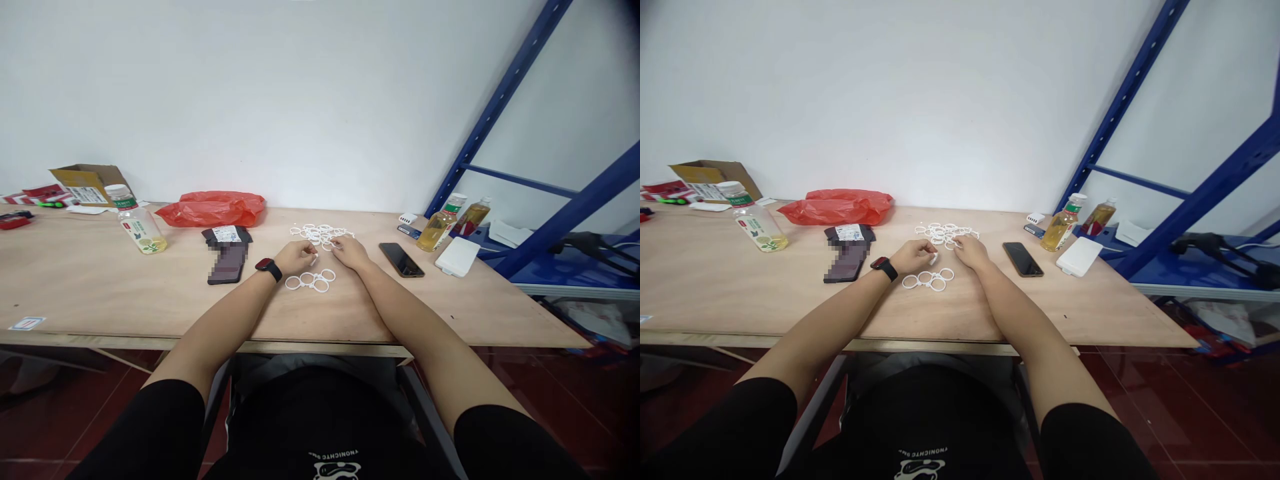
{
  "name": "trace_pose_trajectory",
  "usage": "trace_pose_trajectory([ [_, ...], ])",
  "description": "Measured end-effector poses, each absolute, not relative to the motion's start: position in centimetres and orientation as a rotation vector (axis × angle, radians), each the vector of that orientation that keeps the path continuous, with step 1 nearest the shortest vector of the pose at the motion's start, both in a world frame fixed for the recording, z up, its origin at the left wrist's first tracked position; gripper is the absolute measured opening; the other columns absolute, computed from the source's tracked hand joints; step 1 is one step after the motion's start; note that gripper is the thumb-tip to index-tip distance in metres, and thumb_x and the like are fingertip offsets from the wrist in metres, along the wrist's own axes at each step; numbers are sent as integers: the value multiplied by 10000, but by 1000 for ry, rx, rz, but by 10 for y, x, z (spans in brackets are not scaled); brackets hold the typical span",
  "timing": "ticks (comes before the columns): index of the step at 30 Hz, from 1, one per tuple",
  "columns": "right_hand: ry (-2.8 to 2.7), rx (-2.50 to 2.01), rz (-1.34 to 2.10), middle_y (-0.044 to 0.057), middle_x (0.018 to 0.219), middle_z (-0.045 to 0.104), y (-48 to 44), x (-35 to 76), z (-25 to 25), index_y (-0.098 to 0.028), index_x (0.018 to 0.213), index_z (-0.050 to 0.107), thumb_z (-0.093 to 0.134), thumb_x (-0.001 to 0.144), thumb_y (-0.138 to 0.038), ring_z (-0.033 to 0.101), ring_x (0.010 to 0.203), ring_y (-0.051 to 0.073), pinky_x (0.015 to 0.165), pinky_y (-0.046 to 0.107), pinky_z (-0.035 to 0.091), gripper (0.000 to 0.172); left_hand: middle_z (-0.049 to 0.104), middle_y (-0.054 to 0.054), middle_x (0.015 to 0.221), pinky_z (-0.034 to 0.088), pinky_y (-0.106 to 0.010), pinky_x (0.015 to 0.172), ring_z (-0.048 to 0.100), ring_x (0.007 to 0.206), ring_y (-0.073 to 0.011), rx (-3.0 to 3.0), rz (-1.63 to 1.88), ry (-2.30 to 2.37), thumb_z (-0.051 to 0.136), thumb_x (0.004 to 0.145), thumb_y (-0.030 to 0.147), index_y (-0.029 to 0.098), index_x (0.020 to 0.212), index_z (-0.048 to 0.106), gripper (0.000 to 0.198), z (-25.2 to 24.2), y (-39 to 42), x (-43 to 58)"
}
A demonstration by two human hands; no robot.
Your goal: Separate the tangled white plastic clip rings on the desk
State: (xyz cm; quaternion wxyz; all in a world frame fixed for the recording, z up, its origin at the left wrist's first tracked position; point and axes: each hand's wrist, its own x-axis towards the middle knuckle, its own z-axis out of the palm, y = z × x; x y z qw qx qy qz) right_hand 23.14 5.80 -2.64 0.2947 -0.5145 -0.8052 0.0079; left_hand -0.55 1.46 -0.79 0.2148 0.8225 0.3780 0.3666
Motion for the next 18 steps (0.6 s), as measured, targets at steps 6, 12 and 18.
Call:
trace_pose_trajectory([
  [6,-2230,-1450,21,93,1115,685,58,231,-28,-236,1154,713,598,864,-222,604,1067,229,874,308,476,313,731,-62,1023,480,-319,889,654,940,-201,2558,835,873,627,767,212,185,833,688,94,-6,6,7],
  [12,-2302,-1449,65,75,1175,686,53,227,-22,-228,1188,696,539,900,-213,612,1064,211,895,291,461,329,724,-36,815,459,-250,707,626,733,-149,2642,604,894,613,811,290,164,834,727,171,1,-4,12],
  [18,-2186,-1413,113,71,1097,721,53,226,-20,-202,1212,677,513,879,-137,636,989,208,906,314,470,376,703,-15,721,423,-231,614,589,627,-120,2473,630,951,609,830,328,150,840,728,214,3,-9,11],
])
